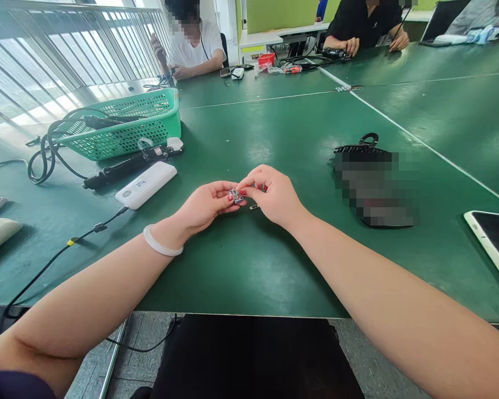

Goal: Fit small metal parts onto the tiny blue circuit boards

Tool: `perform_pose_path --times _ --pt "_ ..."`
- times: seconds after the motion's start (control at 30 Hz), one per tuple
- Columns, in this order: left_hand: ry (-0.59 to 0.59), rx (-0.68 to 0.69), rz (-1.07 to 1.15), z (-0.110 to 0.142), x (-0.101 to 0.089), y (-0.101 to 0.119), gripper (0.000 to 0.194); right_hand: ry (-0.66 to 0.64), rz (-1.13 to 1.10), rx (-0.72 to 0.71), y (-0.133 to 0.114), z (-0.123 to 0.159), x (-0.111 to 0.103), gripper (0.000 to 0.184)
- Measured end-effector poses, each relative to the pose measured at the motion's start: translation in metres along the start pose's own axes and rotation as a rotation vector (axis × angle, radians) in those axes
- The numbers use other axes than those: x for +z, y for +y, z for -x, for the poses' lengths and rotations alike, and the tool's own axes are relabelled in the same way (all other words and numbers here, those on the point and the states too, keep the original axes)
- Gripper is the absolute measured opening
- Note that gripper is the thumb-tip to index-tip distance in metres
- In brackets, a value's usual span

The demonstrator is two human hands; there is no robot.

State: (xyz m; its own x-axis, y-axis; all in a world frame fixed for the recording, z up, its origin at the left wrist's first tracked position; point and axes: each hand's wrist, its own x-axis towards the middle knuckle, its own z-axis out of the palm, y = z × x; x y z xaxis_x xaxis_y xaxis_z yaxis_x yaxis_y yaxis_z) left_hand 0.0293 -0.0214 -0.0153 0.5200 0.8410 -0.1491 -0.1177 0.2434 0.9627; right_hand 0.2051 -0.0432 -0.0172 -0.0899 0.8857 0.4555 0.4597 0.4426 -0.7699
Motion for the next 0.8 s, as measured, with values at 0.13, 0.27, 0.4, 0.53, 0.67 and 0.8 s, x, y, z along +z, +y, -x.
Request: perform_pose_path --times 0.13,0.27,0.4,0.53,0.67,0.8 --pt "0.193 0.074 0.102 -0.003 -0.004 0.001 0.015 -0.011 0.086 0.061 0.005 -0.001 -0.002 0.012" --pt "0.308 0.096 0.080 -0.005 -0.006 0.001 0.017 -0.187 0.305 0.052 0.007 0.001 0.004 0.011" --pt "0.316 0.106 -0.007 -0.005 -0.004 0.001 0.021 -0.280 0.472 -0.046 0.008 0.001 0.013 0.013" --pt "0.325 0.120 -0.128 -0.004 -0.003 0.000 0.025 -0.290 0.500 -0.064 0.007 0.000 0.014 0.016" --pt "0.324 0.126 -0.226 -0.003 -0.002 0.000 0.027 -0.134 0.370 0.001 0.001 0.000 0.008 0.014" --pt "0.315 0.131 -0.309 -0.002 -0.002 -0.001 0.029 -0.030 0.303 0.003 -0.007 0.003 0.005 0.013"
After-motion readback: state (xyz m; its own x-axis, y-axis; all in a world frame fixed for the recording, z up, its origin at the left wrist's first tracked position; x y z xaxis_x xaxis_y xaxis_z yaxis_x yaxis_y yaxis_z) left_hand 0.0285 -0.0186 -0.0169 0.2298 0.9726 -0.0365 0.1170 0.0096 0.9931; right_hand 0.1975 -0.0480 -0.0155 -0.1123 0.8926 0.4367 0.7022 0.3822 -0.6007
